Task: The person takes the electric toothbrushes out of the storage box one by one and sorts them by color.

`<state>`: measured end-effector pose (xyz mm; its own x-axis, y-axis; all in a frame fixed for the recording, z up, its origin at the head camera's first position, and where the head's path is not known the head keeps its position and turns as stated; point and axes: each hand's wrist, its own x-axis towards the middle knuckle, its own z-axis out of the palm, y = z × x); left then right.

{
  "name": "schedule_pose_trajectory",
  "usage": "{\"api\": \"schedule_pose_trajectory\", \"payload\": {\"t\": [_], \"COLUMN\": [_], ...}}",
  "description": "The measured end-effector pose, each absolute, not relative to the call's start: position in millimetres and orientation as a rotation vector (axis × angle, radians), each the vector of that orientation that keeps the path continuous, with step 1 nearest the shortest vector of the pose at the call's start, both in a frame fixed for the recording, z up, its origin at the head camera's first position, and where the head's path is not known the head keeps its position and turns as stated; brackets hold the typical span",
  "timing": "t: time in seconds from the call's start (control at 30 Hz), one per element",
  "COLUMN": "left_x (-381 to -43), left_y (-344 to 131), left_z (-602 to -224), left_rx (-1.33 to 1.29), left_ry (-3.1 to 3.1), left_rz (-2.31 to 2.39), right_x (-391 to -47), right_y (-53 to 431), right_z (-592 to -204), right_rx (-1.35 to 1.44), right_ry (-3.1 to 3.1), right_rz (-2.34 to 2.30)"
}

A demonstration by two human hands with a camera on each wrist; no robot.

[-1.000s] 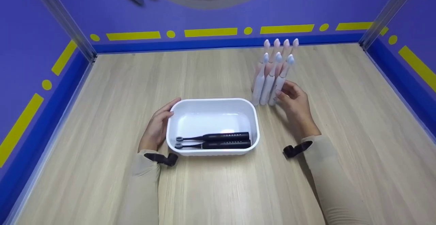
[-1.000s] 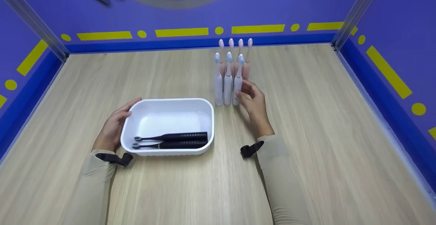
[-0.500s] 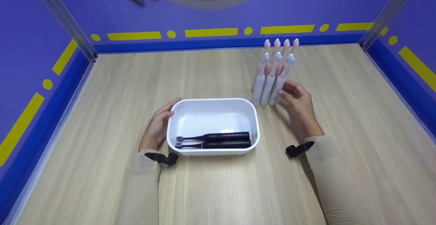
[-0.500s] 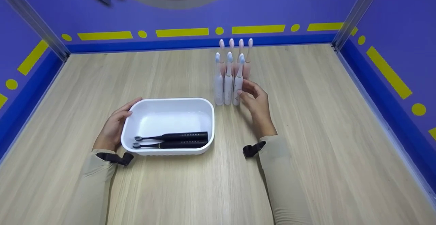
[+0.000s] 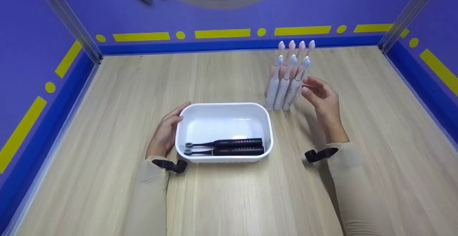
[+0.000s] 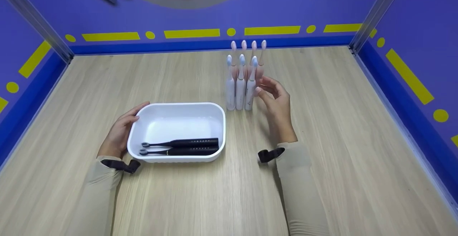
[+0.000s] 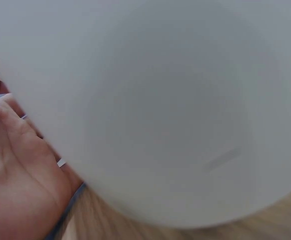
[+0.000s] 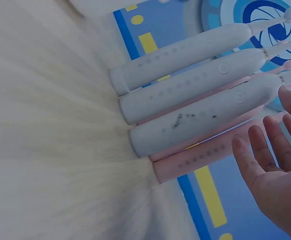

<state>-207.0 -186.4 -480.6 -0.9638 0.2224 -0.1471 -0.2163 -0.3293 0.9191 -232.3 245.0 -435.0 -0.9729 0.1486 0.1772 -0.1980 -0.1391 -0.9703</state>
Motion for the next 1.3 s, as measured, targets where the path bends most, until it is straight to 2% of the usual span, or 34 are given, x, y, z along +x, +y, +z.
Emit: {"api": "schedule_pose_trajectory", "payload": {"t": [0.57, 1.3], "left_x": [-208, -208], "left_y": [-187, -186], "left_z": [-483, -483], "left_rx": [0.02, 0.019], "left_ry": [1.638, 1.632], "left_rz": [2.361, 2.362], "right_x": [-223, -206], "right_y": [238, 216], "right_z": [-413, -393], "right_rx": [0.061, 0.356], "right_ry": [-1.758, -1.989], "right_rz": [2.184, 1.992]}}
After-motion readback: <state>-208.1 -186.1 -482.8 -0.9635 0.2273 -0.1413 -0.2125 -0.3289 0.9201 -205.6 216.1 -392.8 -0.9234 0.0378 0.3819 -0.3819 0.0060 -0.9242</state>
